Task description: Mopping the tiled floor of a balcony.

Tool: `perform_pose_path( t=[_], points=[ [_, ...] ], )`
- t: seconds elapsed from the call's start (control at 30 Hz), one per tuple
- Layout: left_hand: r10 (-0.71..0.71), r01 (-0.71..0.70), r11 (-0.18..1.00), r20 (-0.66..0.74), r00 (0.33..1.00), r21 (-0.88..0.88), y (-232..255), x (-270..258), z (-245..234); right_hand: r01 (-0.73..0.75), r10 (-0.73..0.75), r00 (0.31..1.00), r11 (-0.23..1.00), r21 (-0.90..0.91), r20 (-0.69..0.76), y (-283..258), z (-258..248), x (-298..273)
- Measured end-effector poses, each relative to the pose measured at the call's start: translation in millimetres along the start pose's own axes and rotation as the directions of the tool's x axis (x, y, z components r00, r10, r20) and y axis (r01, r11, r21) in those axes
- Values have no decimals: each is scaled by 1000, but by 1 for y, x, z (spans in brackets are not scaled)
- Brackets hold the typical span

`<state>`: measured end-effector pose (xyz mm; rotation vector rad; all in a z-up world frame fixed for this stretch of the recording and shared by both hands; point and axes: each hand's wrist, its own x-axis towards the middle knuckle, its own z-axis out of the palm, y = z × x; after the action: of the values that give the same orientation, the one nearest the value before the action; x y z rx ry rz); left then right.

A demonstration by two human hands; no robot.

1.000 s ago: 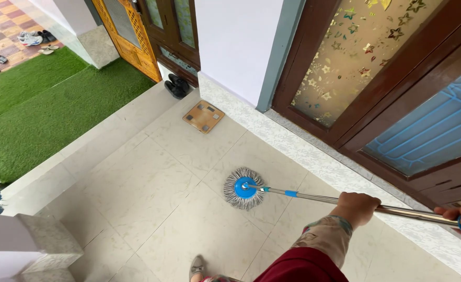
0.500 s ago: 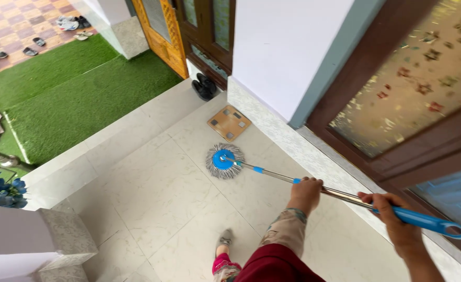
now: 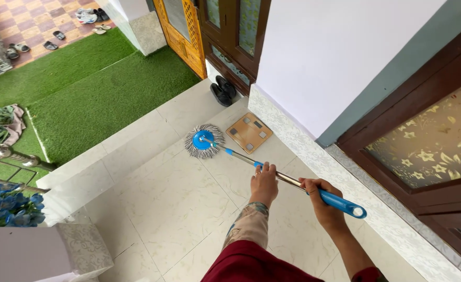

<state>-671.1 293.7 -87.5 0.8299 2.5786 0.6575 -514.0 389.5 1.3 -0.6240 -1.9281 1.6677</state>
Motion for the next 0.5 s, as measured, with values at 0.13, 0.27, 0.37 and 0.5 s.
perform_pose_path(
  t=[0.13, 0.27, 0.37, 0.5],
  points=[
    [44, -45, 998, 32, 999, 35, 23, -12, 17, -58, 57, 998, 997, -46, -6, -3, -48, -20],
    [88, -93, 995, 96, 991, 43, 68, -35, 71, -68, 68, 998, 993, -96, -4, -37, -130, -60],
    [114, -109, 993, 95, 989, -50, 129, -72, 124, -107, 102, 993, 991, -84, -61, -27, -211, -97],
    [214, -210, 976, 87, 973, -59, 206, -112, 180, -271, 242, 937, 959, -89, -251, -61, -282, -147]
  ],
)
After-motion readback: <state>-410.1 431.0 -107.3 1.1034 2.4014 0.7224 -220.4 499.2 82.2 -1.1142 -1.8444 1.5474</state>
